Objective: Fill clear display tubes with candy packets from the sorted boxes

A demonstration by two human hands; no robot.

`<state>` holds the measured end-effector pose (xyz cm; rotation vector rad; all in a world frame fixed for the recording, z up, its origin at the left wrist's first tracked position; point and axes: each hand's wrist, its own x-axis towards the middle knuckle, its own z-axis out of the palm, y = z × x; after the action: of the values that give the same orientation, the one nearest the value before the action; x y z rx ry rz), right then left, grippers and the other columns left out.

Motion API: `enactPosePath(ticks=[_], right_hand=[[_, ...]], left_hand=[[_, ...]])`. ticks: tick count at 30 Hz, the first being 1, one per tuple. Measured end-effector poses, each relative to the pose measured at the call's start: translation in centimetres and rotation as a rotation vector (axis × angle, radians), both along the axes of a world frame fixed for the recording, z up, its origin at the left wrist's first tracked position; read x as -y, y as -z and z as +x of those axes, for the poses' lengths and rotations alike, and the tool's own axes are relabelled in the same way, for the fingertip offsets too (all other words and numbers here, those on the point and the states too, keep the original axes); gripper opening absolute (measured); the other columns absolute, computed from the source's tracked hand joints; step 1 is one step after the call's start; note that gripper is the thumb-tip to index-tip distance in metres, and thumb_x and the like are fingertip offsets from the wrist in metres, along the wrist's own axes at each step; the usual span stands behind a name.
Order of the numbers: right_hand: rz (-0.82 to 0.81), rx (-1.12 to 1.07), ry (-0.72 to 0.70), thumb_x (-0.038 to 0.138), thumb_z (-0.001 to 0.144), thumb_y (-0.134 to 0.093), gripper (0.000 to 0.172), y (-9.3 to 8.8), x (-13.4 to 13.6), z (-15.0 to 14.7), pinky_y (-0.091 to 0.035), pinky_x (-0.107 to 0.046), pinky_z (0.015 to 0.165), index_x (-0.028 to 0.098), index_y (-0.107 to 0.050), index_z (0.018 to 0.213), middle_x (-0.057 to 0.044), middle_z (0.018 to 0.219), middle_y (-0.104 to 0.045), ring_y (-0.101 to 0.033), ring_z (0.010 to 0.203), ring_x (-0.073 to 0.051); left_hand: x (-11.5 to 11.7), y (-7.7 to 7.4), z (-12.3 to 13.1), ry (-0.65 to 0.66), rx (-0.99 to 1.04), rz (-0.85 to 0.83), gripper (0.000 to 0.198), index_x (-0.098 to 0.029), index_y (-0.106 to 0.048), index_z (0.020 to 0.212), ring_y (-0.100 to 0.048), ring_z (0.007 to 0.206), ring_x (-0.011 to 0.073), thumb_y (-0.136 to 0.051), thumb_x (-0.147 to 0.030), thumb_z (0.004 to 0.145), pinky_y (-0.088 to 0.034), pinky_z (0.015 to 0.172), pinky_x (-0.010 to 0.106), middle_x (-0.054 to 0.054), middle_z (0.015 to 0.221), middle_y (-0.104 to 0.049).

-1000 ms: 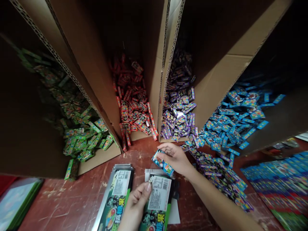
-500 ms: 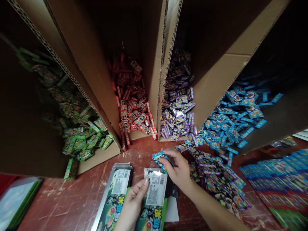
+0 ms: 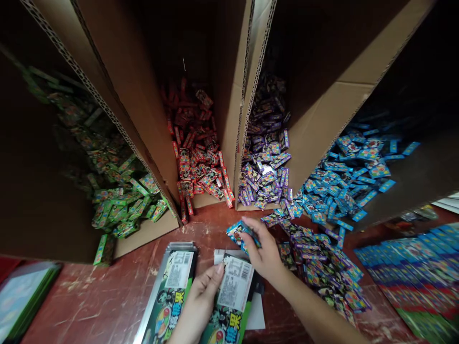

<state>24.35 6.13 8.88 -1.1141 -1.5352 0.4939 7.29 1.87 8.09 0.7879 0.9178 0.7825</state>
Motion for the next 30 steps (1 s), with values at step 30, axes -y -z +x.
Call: enactPosePath(ticks=[30], right_hand=[[-0.227,-0.047,0.039,0.040,0.080,-0.059,0.022,3.2,-3.9,3.8,-0.048,-0.036,0.082,0.020,-0.067,0.086,-0.009,0.099,-0.062,-0.059,0.092,-0.021]], left_hand=[[-0.1,1.4,-0.5,-0.410,-0.246,-0.033,0.043,-0.017,-0.069,0.096,-0.059,0.105,0.0303,-0.063,-0.051,0.072,-0.040,0.097,0.042,0.009,0.101,-0.072]])
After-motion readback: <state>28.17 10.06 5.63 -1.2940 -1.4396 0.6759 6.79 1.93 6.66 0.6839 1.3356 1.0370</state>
